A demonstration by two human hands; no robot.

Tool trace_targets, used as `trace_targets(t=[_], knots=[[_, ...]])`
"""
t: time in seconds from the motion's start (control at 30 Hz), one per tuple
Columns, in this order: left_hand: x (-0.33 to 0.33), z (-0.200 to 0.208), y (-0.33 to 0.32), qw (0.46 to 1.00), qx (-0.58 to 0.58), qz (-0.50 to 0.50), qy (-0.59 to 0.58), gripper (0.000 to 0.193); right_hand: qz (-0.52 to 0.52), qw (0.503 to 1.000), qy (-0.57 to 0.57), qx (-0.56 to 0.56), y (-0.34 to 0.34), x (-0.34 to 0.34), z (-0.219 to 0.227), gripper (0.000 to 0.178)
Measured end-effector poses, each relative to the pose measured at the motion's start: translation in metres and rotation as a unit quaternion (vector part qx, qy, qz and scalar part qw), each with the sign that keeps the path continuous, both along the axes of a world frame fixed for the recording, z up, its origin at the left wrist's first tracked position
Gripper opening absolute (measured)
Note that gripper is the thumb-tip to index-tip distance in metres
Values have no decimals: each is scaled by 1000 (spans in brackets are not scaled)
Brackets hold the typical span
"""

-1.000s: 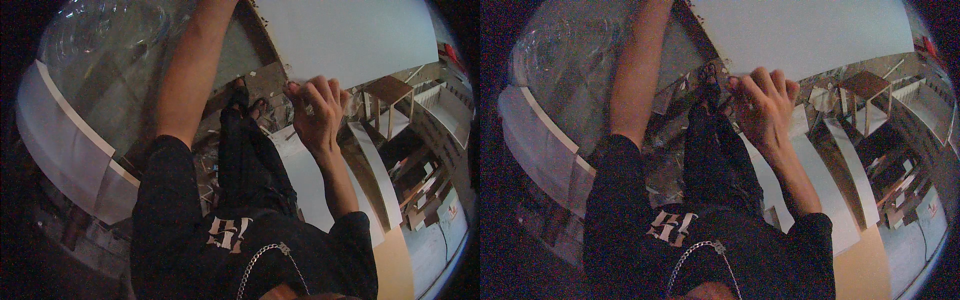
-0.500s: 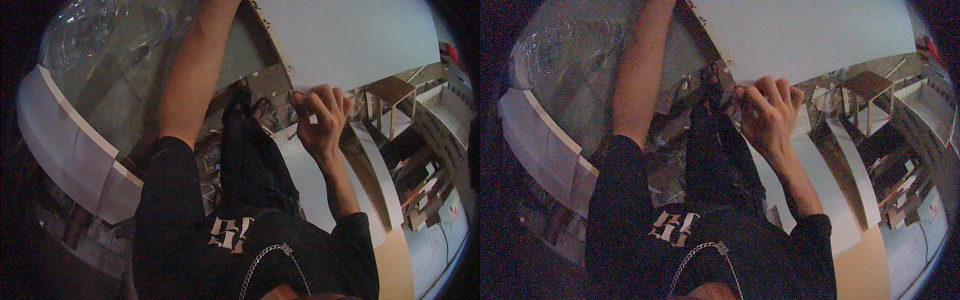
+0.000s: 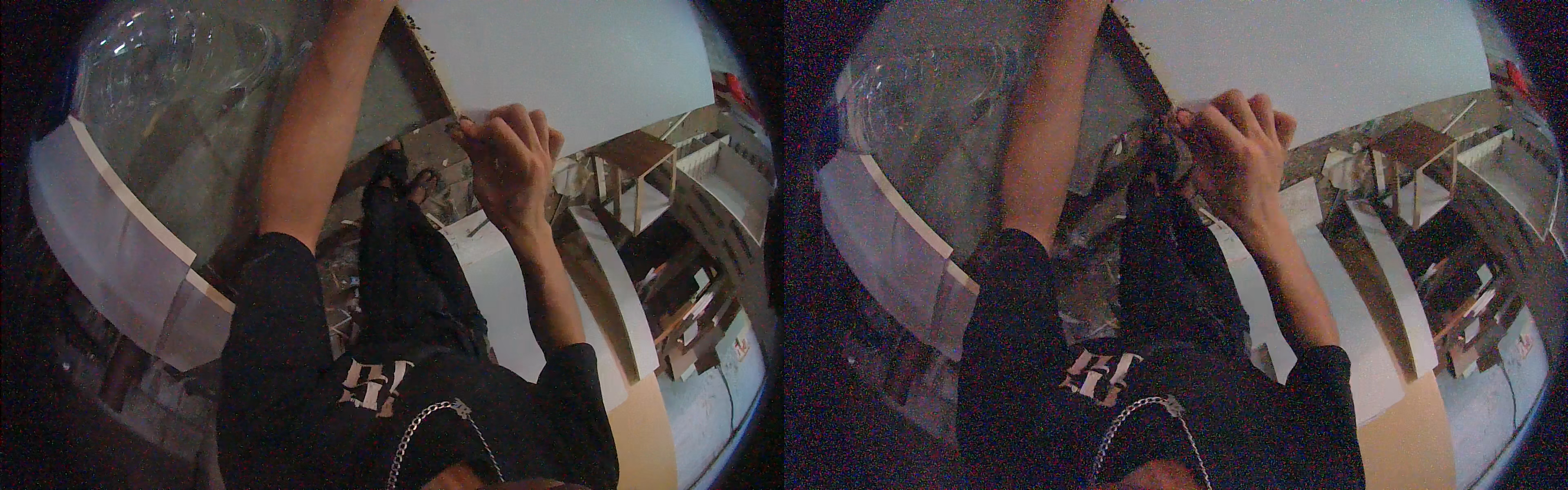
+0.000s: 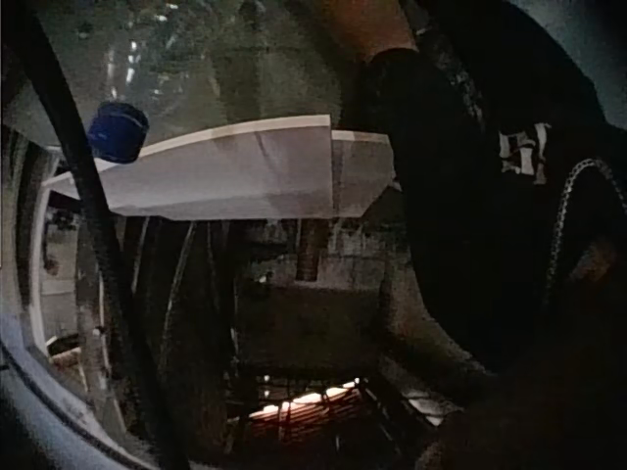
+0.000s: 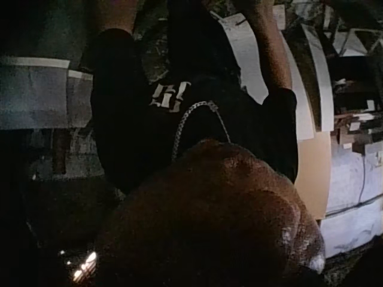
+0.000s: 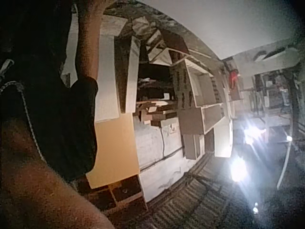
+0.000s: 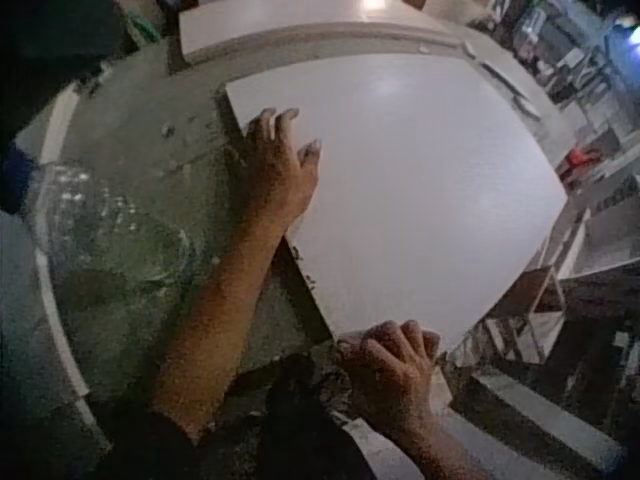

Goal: The person sands the edge of a white wooden board with a piece of sandpaper.

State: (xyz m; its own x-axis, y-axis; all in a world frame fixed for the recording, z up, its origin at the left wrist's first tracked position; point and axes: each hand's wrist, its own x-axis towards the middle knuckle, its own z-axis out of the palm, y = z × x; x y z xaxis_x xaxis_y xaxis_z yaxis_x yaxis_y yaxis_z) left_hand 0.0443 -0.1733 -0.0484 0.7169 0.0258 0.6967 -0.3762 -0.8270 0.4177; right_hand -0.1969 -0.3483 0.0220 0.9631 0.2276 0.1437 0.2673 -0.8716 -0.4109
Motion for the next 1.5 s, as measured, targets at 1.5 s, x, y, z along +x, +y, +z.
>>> trace_targets(t=[1.5], knots=[[-8,-2,8,999,32,30,18,53,-76,981,57,167,-24,-28,18,29]])
